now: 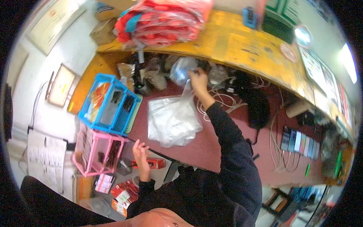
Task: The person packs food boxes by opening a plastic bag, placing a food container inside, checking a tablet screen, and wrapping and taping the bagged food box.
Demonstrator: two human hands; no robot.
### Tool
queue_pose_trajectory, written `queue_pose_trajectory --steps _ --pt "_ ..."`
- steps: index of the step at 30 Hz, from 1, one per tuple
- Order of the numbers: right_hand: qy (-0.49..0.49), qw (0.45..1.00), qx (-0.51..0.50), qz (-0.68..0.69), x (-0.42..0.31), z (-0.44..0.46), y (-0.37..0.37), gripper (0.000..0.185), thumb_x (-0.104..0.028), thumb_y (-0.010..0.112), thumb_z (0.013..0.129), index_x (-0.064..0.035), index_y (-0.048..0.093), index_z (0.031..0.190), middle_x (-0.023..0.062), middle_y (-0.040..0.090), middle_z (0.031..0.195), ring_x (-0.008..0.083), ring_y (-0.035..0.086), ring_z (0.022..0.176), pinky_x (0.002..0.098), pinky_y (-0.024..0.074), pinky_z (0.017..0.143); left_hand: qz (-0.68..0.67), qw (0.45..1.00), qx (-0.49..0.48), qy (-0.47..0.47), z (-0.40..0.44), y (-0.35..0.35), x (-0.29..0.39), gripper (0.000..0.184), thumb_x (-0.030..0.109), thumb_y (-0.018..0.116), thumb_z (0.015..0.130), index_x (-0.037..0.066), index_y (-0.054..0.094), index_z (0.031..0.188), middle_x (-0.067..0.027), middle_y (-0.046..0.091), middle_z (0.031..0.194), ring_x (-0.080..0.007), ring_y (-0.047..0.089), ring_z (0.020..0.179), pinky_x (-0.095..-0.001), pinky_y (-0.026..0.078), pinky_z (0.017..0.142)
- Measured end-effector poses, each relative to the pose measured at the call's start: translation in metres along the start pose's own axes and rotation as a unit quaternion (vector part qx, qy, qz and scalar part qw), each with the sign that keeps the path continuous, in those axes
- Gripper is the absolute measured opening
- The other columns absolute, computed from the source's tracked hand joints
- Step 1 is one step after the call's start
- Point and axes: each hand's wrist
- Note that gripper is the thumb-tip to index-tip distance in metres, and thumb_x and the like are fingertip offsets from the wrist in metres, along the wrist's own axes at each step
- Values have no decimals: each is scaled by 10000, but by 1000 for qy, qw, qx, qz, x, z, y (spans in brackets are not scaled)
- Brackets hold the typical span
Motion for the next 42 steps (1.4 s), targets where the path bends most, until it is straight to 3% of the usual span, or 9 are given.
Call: queue_pose_trajectory --steps 2,8,13,17,20,27,33,39,42 --pt "-103 993 51 -36 62 96 41 508 -344 713 793 -1 592 1149 223 579 1181 337 534 1115 414 404 922 33 998 45 -29 -14 -8 -3 474 212 522 946 45 373 1364 -100 489 1175 -179 550 968 -280 459 781" --pt "-410 839 111 -340 57 155 118 432 -216 701 818 -12 558 1171 123 577 1235 228 521 1158 334 399 909 -10 989 133 -60 -51 -13 -11 436 129 524 936 30 389 1339 -98 502 1102 -153 568 894 -255 473 731" --pt "-119 976 -179 -22 43 66 124 387 -261 632 883 -75 545 1212 70 596 1038 168 538 987 296 422 829 -54 983 167 -61 -64 -29 -15 388 126 528 938 17 433 1298 -75 532 1054 -141 570 903 -260 478 739" --pt "-97 859 -498 71 -58 -102 58 279 -149 580 915 -76 536 1181 -21 562 850 43 473 708 194 373 592 -6 999 9 -43 -53 -40 -18 247 137 539 948 14 554 1162 -43 585 991 -102 563 901 -255 461 772" --pt "-119 871 -436 194 -82 -173 31 239 -109 592 905 -72 542 1136 -50 522 825 13 414 662 159 315 552 -70 975 -137 -161 -34 -41 -27 281 176 610 918 14 567 1143 -44 591 1041 -109 555 950 -268 448 828" --pt "-48 924 -269 268 -90 -260 16 178 -115 585 924 -69 544 1090 -54 494 774 25 419 639 178 330 549 -126 974 -152 108 -56 -30 26 408 192 710 839 0 600 1181 -91 591 1230 -121 610 926 -259 489 780" --pt "-16 932 -224 283 -62 -305 10 185 -91 577 926 -76 543 1107 -40 506 786 31 420 622 182 331 519 -302 946 -48 -103 -98 -70 26 233 103 698 845 -30 663 1034 -117 694 919 -167 658 797 -269 526 734" --pt "-520 801 -17 -294 -37 -384 30 440 -207 777 736 -52 559 1085 121 474 1056 247 493 919 376 374 879 -295 954 -5 -59 -136 -121 -13 153 101 712 836 -33 654 885 -80 666 780 -124 602 634 -251 497 595" --pt "-451 801 -243 -309 -22 -440 43 334 -239 821 664 -48 608 837 92 516 906 261 497 854 407 375 829 -285 951 68 -95 -151 -130 7 123 94 684 857 -23 651 874 -68 647 753 -112 589 659 -236 465 568"
Point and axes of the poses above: each hand's wrist, its own z-axis towards the middle knuckle, its own y-axis out of the palm, x = y × z
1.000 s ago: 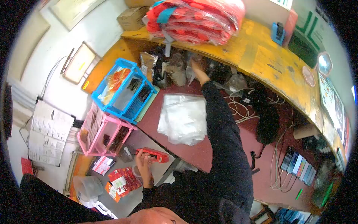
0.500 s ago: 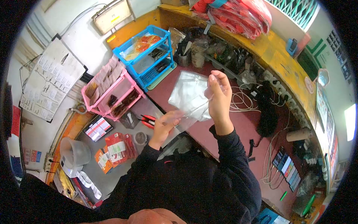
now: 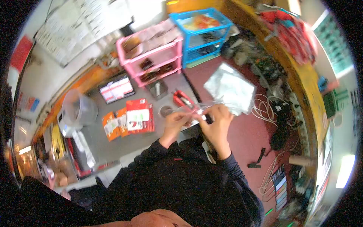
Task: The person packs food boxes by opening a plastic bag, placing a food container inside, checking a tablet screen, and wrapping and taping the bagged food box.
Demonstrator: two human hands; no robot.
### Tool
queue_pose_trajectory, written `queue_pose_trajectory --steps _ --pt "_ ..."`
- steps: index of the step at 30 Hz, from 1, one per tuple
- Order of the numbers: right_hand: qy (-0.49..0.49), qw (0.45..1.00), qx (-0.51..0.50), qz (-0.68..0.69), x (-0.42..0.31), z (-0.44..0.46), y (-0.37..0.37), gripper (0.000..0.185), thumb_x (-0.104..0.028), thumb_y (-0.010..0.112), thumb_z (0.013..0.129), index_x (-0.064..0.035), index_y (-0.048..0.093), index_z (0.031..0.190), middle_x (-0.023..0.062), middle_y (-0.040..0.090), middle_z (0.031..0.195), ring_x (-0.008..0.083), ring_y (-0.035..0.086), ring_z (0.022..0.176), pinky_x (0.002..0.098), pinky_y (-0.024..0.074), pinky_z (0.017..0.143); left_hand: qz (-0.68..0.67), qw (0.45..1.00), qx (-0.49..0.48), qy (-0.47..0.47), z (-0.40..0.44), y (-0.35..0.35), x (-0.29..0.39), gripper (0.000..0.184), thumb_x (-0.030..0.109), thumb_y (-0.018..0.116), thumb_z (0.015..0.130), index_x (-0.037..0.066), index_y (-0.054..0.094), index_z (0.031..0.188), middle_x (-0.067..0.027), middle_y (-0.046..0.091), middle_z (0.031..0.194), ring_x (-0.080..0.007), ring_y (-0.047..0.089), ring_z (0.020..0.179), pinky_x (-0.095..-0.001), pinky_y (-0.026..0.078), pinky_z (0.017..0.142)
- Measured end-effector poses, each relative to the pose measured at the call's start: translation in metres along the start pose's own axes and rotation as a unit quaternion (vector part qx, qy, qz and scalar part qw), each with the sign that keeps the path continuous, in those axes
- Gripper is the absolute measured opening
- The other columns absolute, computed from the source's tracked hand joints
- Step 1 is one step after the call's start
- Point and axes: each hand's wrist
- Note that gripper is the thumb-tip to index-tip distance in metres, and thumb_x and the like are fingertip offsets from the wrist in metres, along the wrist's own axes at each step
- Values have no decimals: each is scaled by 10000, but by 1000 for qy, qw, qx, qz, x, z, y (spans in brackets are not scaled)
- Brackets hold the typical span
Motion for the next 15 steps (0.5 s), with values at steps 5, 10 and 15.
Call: queue_pose_trajectory --steps 5,10,15 --pt "74 959 -256 97 -29 -17 30 315 -247 816 667 -27 592 674 77 509 654 245 514 650 351 418 627 -83 994 26 -67 -11 -22 -9 129 111 685 855 -8 661 897 -36 648 760 -102 564 640 -235 422 544" --pt "-42 963 -229 139 -38 0 13 246 -149 795 683 -12 618 785 105 570 743 254 575 683 348 465 647 -22 993 87 -71 -23 -24 6 161 137 697 844 15 678 947 -8 658 768 -92 543 610 -238 403 532" --pt "-121 936 -243 222 -30 3 17 384 -91 791 675 -10 612 1005 130 614 955 256 625 803 339 497 723 294 898 75 320 -28 -21 6 190 184 654 888 22 673 985 16 647 799 -71 573 667 -230 437 506"
Point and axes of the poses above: each hand's wrist, its own z-axis towards the middle knuckle, its own y-axis out of the palm, x = y × z
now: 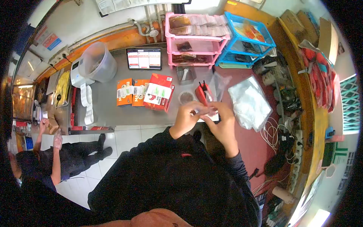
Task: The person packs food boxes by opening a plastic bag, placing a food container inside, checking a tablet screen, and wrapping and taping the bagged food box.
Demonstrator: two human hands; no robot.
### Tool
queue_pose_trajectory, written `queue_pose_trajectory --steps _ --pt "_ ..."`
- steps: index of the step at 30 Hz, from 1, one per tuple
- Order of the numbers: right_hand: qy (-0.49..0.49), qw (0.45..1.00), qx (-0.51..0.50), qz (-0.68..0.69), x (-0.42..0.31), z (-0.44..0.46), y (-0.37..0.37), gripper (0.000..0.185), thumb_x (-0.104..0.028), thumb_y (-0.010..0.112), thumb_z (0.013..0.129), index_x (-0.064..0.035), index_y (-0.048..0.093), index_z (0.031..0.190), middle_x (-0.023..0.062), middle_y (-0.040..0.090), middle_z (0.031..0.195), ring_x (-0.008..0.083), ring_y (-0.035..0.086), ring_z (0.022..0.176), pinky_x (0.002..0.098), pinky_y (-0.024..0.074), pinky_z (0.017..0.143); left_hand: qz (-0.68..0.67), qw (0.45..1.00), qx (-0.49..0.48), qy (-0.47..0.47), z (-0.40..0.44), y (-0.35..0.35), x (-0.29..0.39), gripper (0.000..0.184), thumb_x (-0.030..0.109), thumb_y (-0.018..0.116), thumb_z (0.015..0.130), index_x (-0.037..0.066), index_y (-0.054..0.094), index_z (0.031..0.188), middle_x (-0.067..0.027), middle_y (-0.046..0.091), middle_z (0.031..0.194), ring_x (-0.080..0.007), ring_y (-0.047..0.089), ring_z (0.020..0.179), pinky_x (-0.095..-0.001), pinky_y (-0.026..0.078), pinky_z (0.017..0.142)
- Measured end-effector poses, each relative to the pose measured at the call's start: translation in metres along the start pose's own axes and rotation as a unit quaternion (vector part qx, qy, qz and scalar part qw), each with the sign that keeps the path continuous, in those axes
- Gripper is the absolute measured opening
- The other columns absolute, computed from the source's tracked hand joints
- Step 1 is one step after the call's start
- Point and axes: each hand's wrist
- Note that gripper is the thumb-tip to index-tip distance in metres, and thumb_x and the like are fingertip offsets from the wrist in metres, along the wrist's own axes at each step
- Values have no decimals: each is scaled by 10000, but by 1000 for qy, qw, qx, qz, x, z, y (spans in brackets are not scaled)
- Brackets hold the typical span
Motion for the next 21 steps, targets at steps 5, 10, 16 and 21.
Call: queue_pose_trajectory --steps 5,10,16,21 --pt "63 994 49 80 26 -25 22 283 -24 773 700 -19 636 948 129 616 1018 172 632 668 267 499 576 -260 932 94 -233 -6 13 -9 187 160 615 916 -5 656 993 -23 647 873 -83 610 749 -245 533 599" --pt "49 997 28 51 13 -38 10 326 -35 783 677 -61 650 974 120 570 1131 208 637 700 286 510 612 -319 903 189 -220 -5 29 3 190 162 610 922 -11 653 988 -45 654 910 -96 621 783 -245 548 643" --pt "-142 984 45 -100 48 -36 10 170 -26 712 690 -78 681 849 66 637 834 258 613 754 352 491 672 -369 861 147 -317 -12 42 -2 176 178 632 909 10 658 957 -46 660 884 -110 629 783 -267 532 681" --pt "-217 972 -84 -28 49 -24 -13 76 -88 703 749 -58 670 810 68 633 809 224 599 719 347 467 636 -533 743 116 -389 -27 37 -28 199 171 655 890 48 627 1043 -42 643 1008 -133 612 938 -290 492 841"
Point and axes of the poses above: each hand's wrist, its own z-axis towards the middle knuckle, its own y-axis out of the palm, x = y × z
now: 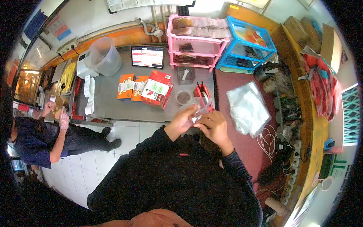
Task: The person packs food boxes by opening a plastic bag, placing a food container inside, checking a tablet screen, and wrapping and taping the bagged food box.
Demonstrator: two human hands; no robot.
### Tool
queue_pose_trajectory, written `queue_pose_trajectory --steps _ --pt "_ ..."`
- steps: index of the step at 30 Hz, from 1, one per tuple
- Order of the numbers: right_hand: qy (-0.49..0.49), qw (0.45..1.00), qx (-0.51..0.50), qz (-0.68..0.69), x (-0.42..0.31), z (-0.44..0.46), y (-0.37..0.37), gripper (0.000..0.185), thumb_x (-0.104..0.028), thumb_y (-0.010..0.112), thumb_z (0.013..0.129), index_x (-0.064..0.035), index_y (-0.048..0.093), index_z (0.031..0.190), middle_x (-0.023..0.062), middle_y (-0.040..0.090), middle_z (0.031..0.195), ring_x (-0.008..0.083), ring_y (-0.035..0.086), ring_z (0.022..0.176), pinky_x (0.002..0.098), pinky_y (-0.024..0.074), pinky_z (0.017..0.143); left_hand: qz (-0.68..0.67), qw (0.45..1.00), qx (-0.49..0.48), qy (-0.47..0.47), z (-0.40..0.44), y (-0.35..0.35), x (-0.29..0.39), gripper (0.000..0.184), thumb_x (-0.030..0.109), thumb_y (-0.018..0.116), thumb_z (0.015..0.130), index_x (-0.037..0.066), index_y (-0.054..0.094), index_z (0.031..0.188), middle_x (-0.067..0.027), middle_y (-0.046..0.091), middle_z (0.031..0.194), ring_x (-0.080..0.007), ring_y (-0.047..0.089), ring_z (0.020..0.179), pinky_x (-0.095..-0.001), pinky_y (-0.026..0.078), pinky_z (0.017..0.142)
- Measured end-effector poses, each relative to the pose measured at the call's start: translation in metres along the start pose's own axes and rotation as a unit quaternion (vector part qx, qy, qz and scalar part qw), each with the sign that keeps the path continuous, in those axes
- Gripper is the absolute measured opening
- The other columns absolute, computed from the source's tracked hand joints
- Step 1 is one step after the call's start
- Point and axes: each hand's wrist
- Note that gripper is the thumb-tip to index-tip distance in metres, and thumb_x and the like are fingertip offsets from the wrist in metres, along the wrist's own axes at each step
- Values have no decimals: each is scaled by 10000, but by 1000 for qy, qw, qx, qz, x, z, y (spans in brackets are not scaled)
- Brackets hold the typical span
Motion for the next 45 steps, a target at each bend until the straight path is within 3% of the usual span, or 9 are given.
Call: queue_pose_trajectory --steps 4,11,16,23,26,28,31,34,45 --pt "235 942 64 228 3 4 -5 240 -243 718 806 -10 663 795 67 624 730 120 554 660 287 421 590 112 991 60 47 -11 12 7 194 177 692 864 30 616 967 -18 632 903 -91 592 795 -236 451 661" --pt "224 904 -139 336 14 13 4 237 -163 711 834 22 619 719 25 516 592 59 433 585 257 380 538 102 990 -50 -84 -18 3 12 283 240 734 835 32 563 922 31 529 733 -23 451 571 -192 334 478" --pt "224 965 -93 99 28 -1 -6 138 -24 687 623 -13 562 681 115 533 601 204 528 506 323 405 493 536 815 39 218 -35 -13 31 151 12 727 772 41 580 791 -6 565 622 -39 505 510 -211 378 436" --pt "174 967 55 181 1 22 18 147 8 645 672 -24 555 783 61 540 621 152 522 507 284 434 506 341 883 15 323 -45 21 15 64 -65 600 805 -3 599 820 -27 597 707 -62 568 540 -204 447 478" --pt "280 927 141 207 20 11 30 113 45 604 706 -26 521 735 16 507 599 66 496 549 235 421 528 408 836 30 366 -49 18 25 150 -81 594 765 15 639 871 -44 600 763 -86 588 608 -227 469 521" --pt "281 930 136 196 16 15 17 131 44 615 700 -33 511 725 -7 487 598 47 461 541 218 390 514 579 632 86 508 -57 23 41 255 -87 603 704 55 678 902 -47 591 780 -108 597 690 -243 477 576" --pt "265 933 117 213 2 20 14 145 58 615 694 -39 517 738 -17 469 596 36 445 550 210 373 511 626 538 19 564 -54 33 43 274 -73 611 681 78 710 887 -43 595 784 -147 588 722 -256 478 615" --pt "256 927 117 246 -10 24 25 160 76 614 691 -42 535 766 -21 445 588 40 446 552 207 369 513 609 621 -36 493 -54 25 35 247 -59 666 679 91 715 870 -35 584 762 -167 579 685 -258 464 598" --pt "310 863 244 314 -4 24 25 83 34 553 889 -9 557 959 15 578 825 84 562 658 212 443 517 640 551 56 533 -49 7 25 316 -48 682 667 119 686 935 -54 559 822 -199 572 736 -302 473 627"
Point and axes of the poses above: each hand's wrist, its own z-axis towards the middle knuckle, its own y-axis out of the palm, x = y × z
